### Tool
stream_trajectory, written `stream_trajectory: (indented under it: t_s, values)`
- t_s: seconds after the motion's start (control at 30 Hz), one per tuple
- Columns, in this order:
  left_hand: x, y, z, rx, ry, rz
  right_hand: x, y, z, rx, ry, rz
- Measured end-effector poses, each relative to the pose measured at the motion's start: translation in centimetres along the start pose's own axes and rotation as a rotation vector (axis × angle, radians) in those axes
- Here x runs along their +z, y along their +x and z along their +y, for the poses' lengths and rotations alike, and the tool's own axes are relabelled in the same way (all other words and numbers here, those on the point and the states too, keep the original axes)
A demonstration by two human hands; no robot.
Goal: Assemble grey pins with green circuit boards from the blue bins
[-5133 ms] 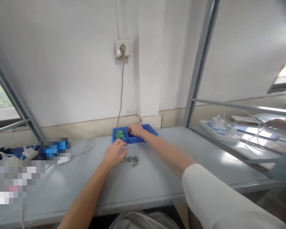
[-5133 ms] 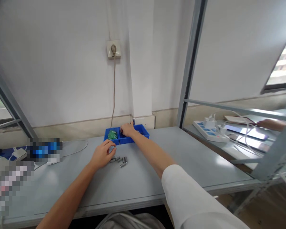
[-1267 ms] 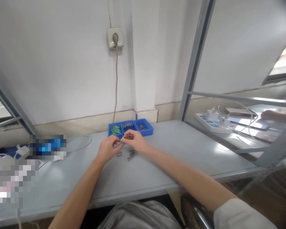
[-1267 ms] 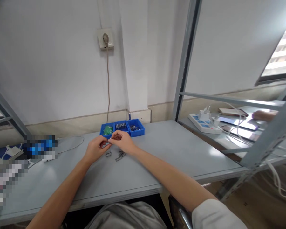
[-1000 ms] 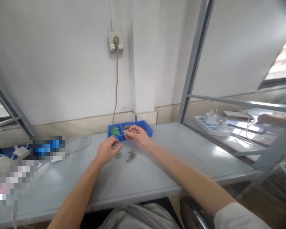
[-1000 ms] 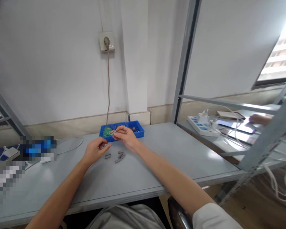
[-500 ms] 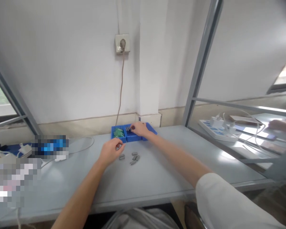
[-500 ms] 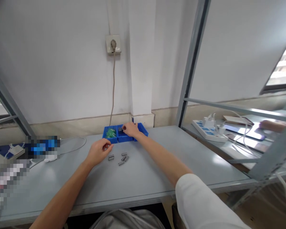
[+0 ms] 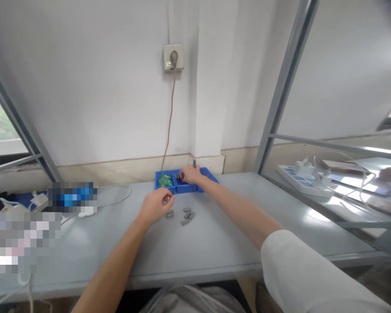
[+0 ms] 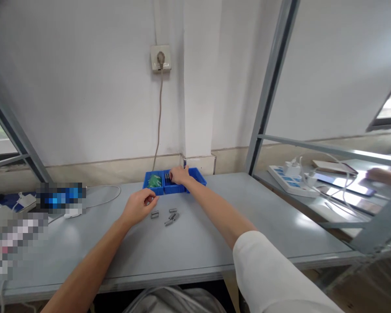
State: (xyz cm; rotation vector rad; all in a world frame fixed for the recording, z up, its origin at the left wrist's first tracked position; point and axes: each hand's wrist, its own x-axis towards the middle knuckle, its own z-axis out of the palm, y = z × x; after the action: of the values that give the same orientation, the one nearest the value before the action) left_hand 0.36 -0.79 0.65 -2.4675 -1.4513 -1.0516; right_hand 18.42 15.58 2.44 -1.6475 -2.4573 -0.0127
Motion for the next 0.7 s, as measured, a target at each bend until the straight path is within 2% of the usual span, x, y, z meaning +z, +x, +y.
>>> stream_trajectory:
  t_s: [0.7]
  values:
    - [0.21, -0.03, 0.16, -0.024, -0.021, -0.034, 0.06, 0.64, 0.06, -0.044, -0.062, 0.031]
